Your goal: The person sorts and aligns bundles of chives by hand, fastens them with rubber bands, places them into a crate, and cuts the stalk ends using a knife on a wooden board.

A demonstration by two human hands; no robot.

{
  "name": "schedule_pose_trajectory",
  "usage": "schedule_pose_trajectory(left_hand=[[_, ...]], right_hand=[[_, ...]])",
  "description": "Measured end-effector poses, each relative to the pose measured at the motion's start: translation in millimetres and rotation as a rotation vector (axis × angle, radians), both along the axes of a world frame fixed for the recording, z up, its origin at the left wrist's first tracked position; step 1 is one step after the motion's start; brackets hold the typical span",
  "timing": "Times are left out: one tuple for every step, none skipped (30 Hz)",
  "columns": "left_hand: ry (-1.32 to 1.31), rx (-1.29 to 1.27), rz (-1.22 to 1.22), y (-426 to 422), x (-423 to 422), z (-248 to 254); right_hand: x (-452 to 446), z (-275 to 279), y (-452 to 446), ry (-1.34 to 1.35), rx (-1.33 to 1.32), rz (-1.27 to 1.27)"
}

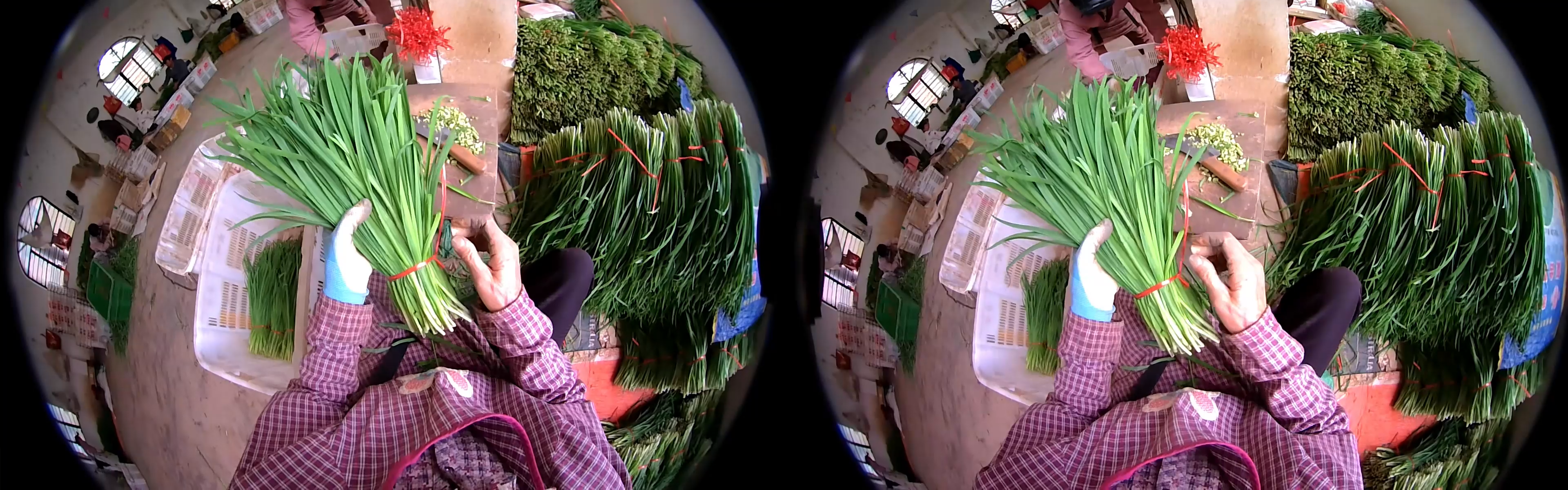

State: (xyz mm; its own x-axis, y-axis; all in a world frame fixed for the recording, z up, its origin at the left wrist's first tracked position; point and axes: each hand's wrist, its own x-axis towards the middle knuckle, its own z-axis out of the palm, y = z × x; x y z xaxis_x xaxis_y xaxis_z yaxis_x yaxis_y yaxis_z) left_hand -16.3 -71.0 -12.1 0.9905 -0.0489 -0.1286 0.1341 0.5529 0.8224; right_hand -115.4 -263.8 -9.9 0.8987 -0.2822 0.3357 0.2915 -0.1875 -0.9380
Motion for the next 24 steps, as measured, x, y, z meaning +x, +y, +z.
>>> schedule_pose_trajectory(left_hand=[[-0.005, 0.016, -0.03, 1, 1, -3], [-0.011, 0.032, -0.061, 2, 1, -6], [-0.099, 0.11, -0.047, 3, 0, -7], [-0.097, 0.11, -0.049, 1, -2, -7], [-0.086, 0.118, -0.022, -2, -5, -7], [-0.077, 0.126, 0.007, -5, -8, -3], [-0.091, 0.141, 0.01, -5, -10, -1], [-0.091, 0.14, 0.011, -7, -12, 1], [-0.115, 0.132, 0.036, -9, -13, 3], [-0.139, 0.125, 0.061, -10, -14, 4], [-0.136, 0.126, 0.061, -10, -14, 3], [-0.132, 0.115, 0.071, -10, -14, 1], [-0.129, 0.105, 0.081, -10, -14, 1], [-0.129, 0.104, 0.079, -11, -14, 1], [-0.13, 0.109, 0.086, -12, -15, 3], [-0.131, 0.114, 0.094, -13, -15, 3], [-0.132, 0.113, 0.097, -11, -15, 1], [-0.167, 0.163, 0.097, -8, -15, -3], [-0.203, 0.213, 0.097, -6, -14, -6], [-0.17, 0.187, 0.096, -6, -13, -9], [-0.168, 0.175, 0.099, -6, -13, -10], [-0.168, 0.163, 0.102, -5, -12, -10], [-0.175, 0.164, 0.109, -6, -12, -10], [-0.176, 0.135, 0.116, -7, -12, -10]], right_hand=[[0, 11, 4, -0.052, -0.077, 0.027], [1, 22, 9, -0.106, -0.155, 0.054], [1, 30, 17, -0.137, -0.188, 0.055], [4, 33, 23, -0.166, -0.228, 0.053], [8, 33, 28, -0.172, -0.3, 0.023], [13, 31, 32, -0.18, -0.372, -0.007], [17, 27, 37, -0.169, -0.379, -0.036], [21, 24, 39, -0.168, -0.38, -0.034], [24, 20, 40, -0.131, -0.433, -0.075], [25, 18, 41, -0.091, -0.486, -0.116], [26, 16, 42, -0.093, -0.51, -0.127], [26, 14, 43, -0.091, -0.51, -0.127], [27, 13, 44, -0.069, -0.498, -0.128], [27, 12, 44, -0.049, -0.486, -0.13], [27, 11, 44, -0.05, -0.487, -0.13], [28, 10, 44, -0.045, -0.489, -0.15], [28, 10, 45, -0.042, -0.492, -0.169], [29, 11, 45, -0.046, -0.491, -0.164], [29, 12, 45, -0.036, -0.522, -0.173], [29, 12, 45, -0.026, -0.553, -0.182], [29, 12, 45, -0.049, -0.55, -0.197], [29, 11, 45, -0.055, -0.549, -0.194], [29, 10, 44, -0.059, -0.524, -0.191], [28, 11, 44, -0.062, -0.499, -0.188]])
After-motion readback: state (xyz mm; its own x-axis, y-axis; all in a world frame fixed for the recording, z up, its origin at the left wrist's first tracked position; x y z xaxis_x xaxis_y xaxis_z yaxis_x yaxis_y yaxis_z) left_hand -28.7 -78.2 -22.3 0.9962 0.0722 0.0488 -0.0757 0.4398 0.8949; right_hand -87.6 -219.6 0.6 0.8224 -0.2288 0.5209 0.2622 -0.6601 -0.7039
